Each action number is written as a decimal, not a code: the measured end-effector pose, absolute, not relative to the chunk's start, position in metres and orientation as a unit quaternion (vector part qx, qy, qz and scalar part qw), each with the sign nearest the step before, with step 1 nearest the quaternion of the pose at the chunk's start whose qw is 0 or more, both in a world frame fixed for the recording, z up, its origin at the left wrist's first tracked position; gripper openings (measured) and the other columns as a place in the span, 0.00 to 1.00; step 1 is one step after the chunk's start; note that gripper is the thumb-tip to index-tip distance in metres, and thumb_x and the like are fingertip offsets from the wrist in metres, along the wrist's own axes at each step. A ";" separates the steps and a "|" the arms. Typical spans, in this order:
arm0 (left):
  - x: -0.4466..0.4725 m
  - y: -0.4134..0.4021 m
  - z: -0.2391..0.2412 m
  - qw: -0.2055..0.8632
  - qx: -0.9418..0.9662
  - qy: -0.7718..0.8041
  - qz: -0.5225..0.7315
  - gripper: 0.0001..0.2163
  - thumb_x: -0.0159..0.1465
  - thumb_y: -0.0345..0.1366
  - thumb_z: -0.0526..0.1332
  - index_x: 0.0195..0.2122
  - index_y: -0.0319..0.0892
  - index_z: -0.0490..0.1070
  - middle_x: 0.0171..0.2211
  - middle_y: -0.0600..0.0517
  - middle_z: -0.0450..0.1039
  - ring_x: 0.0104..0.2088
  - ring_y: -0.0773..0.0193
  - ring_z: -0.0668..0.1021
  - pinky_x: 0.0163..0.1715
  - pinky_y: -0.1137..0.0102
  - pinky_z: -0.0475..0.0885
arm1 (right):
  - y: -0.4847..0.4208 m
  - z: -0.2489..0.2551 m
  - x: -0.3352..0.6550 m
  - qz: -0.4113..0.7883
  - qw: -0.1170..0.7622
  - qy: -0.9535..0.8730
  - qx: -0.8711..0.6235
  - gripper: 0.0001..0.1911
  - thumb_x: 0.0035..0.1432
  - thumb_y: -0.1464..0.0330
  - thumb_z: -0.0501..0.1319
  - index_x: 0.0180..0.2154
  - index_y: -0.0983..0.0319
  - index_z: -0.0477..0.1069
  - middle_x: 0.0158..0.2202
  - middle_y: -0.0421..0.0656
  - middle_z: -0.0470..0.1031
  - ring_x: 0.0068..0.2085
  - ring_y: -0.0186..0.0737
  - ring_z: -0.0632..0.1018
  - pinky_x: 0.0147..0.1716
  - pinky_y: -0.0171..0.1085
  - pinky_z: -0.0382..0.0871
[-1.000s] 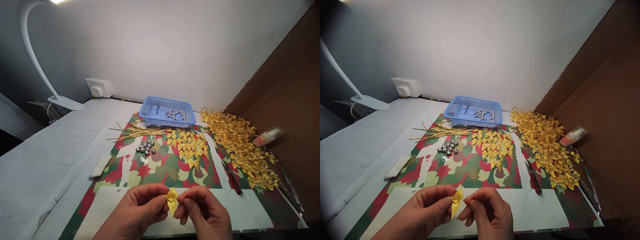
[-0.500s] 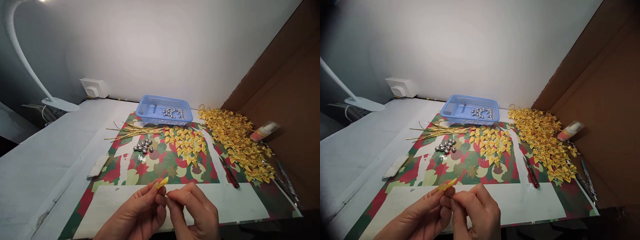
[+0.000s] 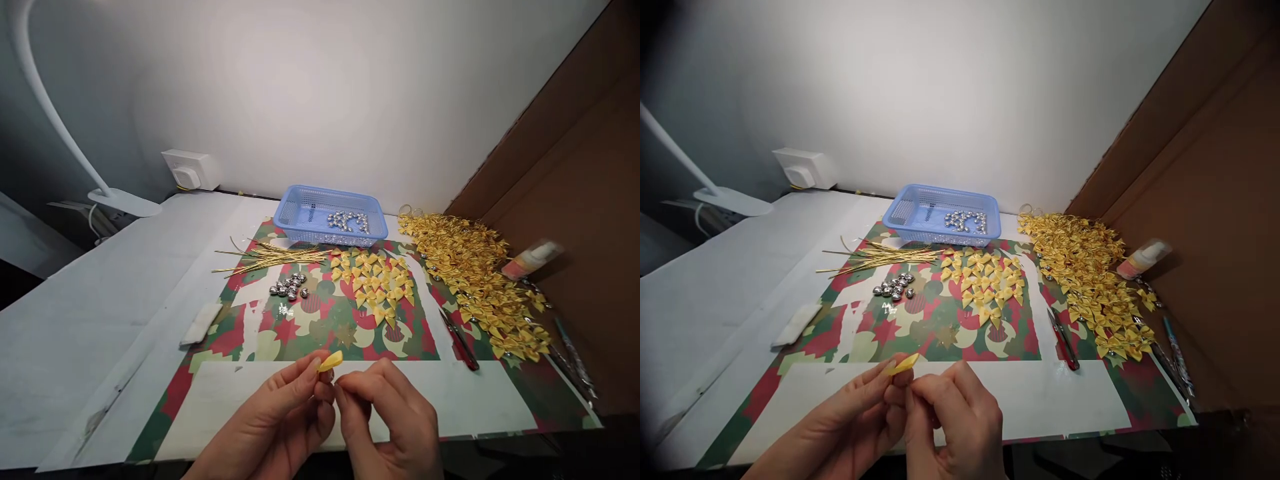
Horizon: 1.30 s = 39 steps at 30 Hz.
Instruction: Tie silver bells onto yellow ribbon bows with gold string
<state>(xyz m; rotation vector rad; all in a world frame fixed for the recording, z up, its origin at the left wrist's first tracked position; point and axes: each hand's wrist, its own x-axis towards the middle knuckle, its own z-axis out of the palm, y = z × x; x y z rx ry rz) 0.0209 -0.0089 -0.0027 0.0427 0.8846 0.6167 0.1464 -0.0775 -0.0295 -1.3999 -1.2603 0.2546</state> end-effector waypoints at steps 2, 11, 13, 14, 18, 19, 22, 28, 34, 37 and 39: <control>0.020 -0.010 0.000 0.845 0.067 0.439 0.299 0.08 0.63 0.19 0.67 0.33 0.36 0.84 0.30 0.47 0.82 0.29 0.65 0.83 0.33 0.72 0.83 | -0.079 -0.032 0.147 0.108 0.576 -0.542 -0.603 0.09 0.64 0.76 0.61 0.34 0.59 0.75 0.26 0.37 0.66 0.24 0.29 0.68 0.24 0.29 0.63; 0.016 -0.012 -0.001 0.793 0.293 0.449 0.290 0.12 0.53 0.41 0.79 0.36 0.43 0.88 0.29 0.51 0.82 0.32 0.64 0.74 0.36 0.76 0.76 | -0.087 -0.041 0.159 0.110 0.556 -0.565 -0.600 0.09 0.67 0.75 0.60 0.38 0.56 0.76 0.29 0.39 0.69 0.27 0.33 0.70 0.26 0.31 0.64; 0.015 -0.012 -0.004 0.777 0.331 0.459 0.274 0.11 0.55 0.43 0.77 0.37 0.46 0.88 0.29 0.52 0.80 0.35 0.62 0.73 0.37 0.74 0.74 | -0.088 -0.043 0.160 0.113 0.554 -0.566 -0.600 0.09 0.67 0.75 0.60 0.39 0.56 0.76 0.29 0.39 0.69 0.27 0.33 0.70 0.26 0.31 0.63; 0.015 -0.013 -0.004 0.770 0.348 0.464 0.266 0.11 0.56 0.44 0.77 0.38 0.46 0.88 0.29 0.53 0.79 0.36 0.61 0.73 0.37 0.74 0.73 | -0.089 -0.043 0.161 0.114 0.554 -0.565 -0.601 0.09 0.66 0.75 0.60 0.38 0.56 0.76 0.29 0.39 0.69 0.27 0.33 0.70 0.26 0.31 0.63; 0.015 -0.013 -0.003 0.773 0.361 0.454 0.256 0.10 0.59 0.44 0.75 0.38 0.46 0.88 0.29 0.52 0.77 0.35 0.61 0.71 0.37 0.72 0.72 | -0.090 -0.045 0.160 0.121 0.557 -0.556 -0.606 0.08 0.66 0.73 0.61 0.35 0.56 0.77 0.29 0.39 0.70 0.27 0.34 0.71 0.24 0.31 0.63; 0.015 -0.013 -0.003 0.781 0.354 0.447 0.257 0.10 0.58 0.43 0.75 0.37 0.45 0.88 0.28 0.52 0.77 0.34 0.61 0.71 0.36 0.72 0.72 | -0.090 -0.045 0.159 0.124 0.556 -0.552 -0.608 0.08 0.67 0.72 0.61 0.35 0.57 0.77 0.28 0.39 0.70 0.26 0.34 0.71 0.24 0.31 0.63; 0.016 -0.013 -0.002 0.793 0.337 0.439 0.256 0.09 0.58 0.42 0.75 0.36 0.44 0.87 0.28 0.53 0.76 0.32 0.63 0.70 0.35 0.72 0.72 | -0.090 -0.045 0.158 0.133 0.556 -0.544 -0.615 0.09 0.67 0.70 0.61 0.34 0.57 0.77 0.28 0.39 0.69 0.25 0.34 0.71 0.23 0.32 0.63; 0.017 -0.015 0.000 0.812 0.315 0.420 0.255 0.10 0.57 0.43 0.76 0.31 0.41 0.85 0.28 0.53 0.75 0.31 0.65 0.70 0.34 0.74 0.72 | -0.090 -0.046 0.159 0.174 0.566 -0.535 -0.603 0.08 0.68 0.70 0.61 0.35 0.56 0.77 0.28 0.39 0.68 0.28 0.34 0.71 0.26 0.31 0.64; 0.020 -0.016 0.007 0.819 0.289 0.427 0.252 0.12 0.54 0.43 0.78 0.30 0.40 0.85 0.26 0.54 0.74 0.29 0.68 0.70 0.33 0.76 0.72 | -0.090 -0.050 0.160 0.197 0.574 -0.539 -0.584 0.10 0.70 0.71 0.59 0.38 0.55 0.78 0.30 0.39 0.69 0.30 0.35 0.71 0.28 0.32 0.64; 0.021 -0.016 0.007 0.820 0.289 0.426 0.251 0.11 0.55 0.42 0.78 0.31 0.39 0.85 0.27 0.54 0.75 0.30 0.68 0.70 0.32 0.77 0.72 | -0.090 -0.050 0.161 0.199 0.576 -0.545 -0.575 0.12 0.70 0.72 0.58 0.41 0.52 0.79 0.30 0.38 0.68 0.30 0.36 0.71 0.28 0.31 0.63; 0.021 -0.016 0.007 0.819 0.286 0.427 0.254 0.11 0.55 0.42 0.78 0.31 0.40 0.85 0.27 0.54 0.76 0.30 0.68 0.71 0.33 0.76 0.72 | -0.090 -0.051 0.162 0.200 0.576 -0.549 -0.572 0.13 0.70 0.72 0.58 0.42 0.51 0.79 0.30 0.38 0.67 0.30 0.36 0.70 0.27 0.31 0.63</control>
